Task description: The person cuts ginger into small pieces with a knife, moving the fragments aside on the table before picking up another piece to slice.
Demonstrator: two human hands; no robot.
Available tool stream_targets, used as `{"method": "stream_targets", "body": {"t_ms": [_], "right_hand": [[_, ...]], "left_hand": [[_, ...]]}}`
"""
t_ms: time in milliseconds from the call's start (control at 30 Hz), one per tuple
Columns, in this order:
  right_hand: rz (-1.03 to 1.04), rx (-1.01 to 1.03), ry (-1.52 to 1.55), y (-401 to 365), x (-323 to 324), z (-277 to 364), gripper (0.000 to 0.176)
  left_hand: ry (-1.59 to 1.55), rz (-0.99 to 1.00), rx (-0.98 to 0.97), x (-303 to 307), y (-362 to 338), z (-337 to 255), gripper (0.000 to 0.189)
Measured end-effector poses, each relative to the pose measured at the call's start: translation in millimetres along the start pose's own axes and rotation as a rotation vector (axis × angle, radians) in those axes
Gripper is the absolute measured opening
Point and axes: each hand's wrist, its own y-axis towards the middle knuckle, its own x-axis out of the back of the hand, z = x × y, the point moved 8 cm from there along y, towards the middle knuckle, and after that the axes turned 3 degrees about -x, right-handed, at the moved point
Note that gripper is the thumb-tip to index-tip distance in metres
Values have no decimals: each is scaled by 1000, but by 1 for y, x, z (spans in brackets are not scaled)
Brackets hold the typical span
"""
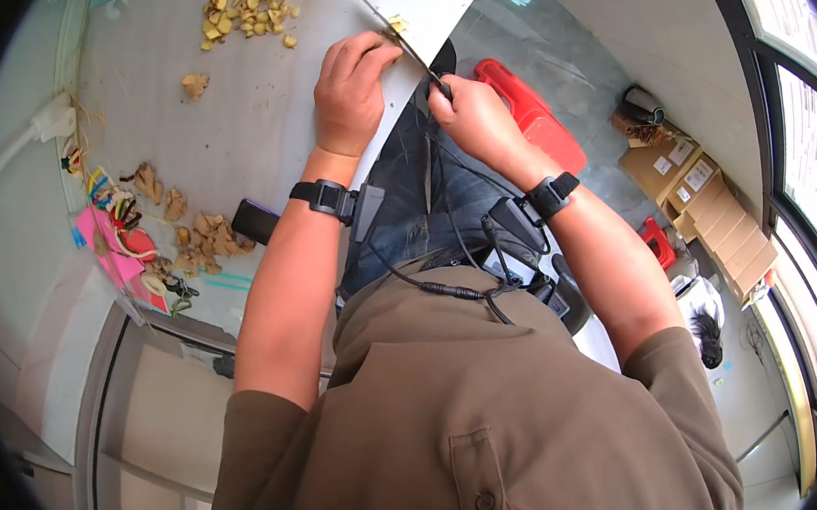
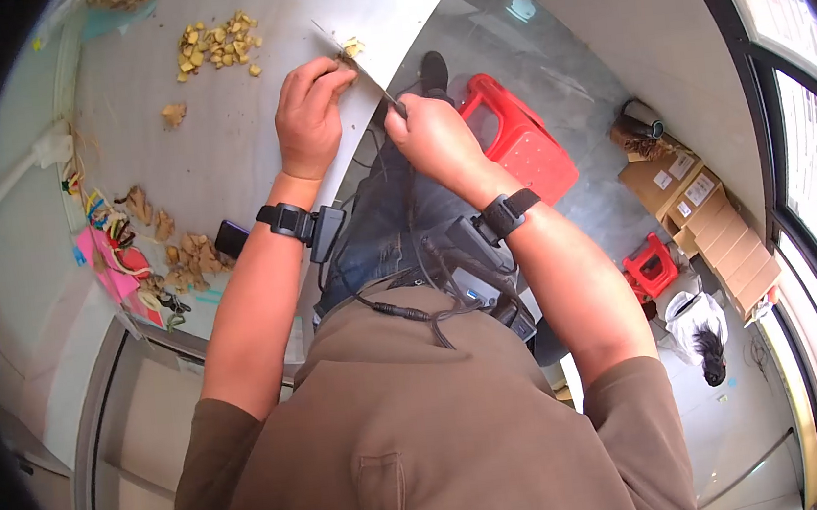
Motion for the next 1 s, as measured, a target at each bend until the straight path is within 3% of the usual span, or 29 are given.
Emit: {"method": "stream_targets", "body": {"t_ms": [333, 1000], "right_hand": [[3, -88, 160, -17, 3, -7, 38], [46, -25, -67, -20, 1, -10, 38]], "left_hand": [[149, -17, -112, 4, 1, -12, 19], [82, -18, -88, 0, -4, -2, 29]]}}
